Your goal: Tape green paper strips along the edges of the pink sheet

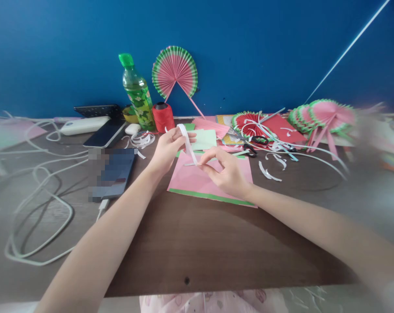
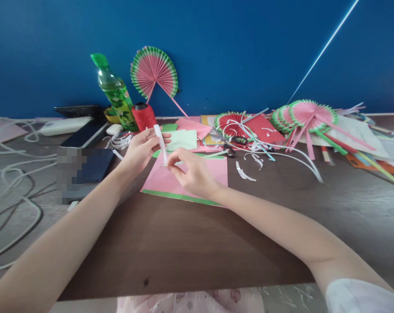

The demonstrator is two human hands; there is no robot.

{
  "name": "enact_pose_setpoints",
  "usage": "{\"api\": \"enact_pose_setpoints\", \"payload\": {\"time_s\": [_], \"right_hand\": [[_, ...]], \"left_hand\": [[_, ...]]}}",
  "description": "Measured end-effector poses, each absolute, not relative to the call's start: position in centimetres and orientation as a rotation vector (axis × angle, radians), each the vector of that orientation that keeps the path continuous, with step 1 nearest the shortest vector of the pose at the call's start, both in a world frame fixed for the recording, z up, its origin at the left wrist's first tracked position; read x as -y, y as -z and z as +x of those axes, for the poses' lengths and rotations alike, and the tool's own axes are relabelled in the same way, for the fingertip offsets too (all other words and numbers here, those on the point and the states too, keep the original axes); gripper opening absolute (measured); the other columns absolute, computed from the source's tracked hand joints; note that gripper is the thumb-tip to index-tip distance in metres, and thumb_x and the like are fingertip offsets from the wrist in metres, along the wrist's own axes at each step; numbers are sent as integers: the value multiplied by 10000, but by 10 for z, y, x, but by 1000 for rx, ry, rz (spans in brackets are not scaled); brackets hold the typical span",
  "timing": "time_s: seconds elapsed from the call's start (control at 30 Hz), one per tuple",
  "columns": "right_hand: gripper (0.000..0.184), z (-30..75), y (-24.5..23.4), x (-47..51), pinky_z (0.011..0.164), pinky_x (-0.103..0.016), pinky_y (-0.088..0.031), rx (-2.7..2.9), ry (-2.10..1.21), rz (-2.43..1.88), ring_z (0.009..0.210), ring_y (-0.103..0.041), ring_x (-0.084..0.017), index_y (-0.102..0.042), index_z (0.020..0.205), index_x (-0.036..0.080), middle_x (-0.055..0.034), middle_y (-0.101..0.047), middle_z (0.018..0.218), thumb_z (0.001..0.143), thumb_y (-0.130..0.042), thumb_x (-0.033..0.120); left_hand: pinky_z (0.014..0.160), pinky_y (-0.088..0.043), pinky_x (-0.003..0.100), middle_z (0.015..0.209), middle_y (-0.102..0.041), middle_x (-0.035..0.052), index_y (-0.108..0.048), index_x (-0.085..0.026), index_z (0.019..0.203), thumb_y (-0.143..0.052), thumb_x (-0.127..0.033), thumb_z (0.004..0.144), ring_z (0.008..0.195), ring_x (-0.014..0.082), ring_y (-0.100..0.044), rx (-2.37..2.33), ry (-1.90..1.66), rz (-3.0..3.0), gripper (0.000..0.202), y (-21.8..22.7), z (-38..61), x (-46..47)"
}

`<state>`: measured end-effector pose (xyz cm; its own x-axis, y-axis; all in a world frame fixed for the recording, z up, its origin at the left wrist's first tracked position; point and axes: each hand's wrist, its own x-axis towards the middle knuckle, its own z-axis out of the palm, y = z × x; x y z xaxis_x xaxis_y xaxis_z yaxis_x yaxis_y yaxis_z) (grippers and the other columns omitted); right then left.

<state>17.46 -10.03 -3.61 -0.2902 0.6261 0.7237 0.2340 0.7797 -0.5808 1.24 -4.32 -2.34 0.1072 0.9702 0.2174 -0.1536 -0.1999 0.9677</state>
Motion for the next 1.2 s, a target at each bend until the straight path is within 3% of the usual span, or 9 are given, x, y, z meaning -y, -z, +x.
{"api": "enact_pose_setpoints", "payload": {"time_s": [0.43,0.63,0.83,1.07,1.2], "right_hand": [[122,178,24,93,702,-283,-476,1681,-514,-641,742,-573,-108,-518,812,217,27,-576,778,784,-585,120],[147,189,9,75,696,-278,-511,1500,-498,-721,744,-596,-105,-539,860,226,30,-593,798,758,-639,192],[111,206,7,54,711,-297,-530,1426,-546,-788,787,-612,-132,-593,840,231,9,-614,811,764,-649,291],[109,212,6,45,721,-305,-525,1397,-639,-751,791,-626,-135,-625,842,234,4,-633,822,781,-635,324],[140,211,2,47,703,-315,-531,1423,-882,-659,717,-621,-123,-616,819,233,17,-626,752,765,-653,356]], "left_hand": [[677,-469,260,709,-640,10,-540,-172,858,-470,-223,845,691,124,-615,-894,-1279,1229,87,29,6,37],[669,-403,263,686,-609,25,-600,-134,749,-520,-281,782,672,123,-543,-847,-1003,1492,170,33,7,41],[818,-392,331,735,-634,22,-619,-131,1016,-607,-269,693,770,165,-559,-906,-919,1597,351,23,10,48],[808,-387,311,709,-601,23,-650,-162,778,-536,-286,748,745,158,-521,-947,-980,1705,171,21,10,47],[756,-383,292,628,-508,5,-574,-172,571,-511,-257,749,691,146,-477,-930,-1056,1705,207,20,8,44]]}}
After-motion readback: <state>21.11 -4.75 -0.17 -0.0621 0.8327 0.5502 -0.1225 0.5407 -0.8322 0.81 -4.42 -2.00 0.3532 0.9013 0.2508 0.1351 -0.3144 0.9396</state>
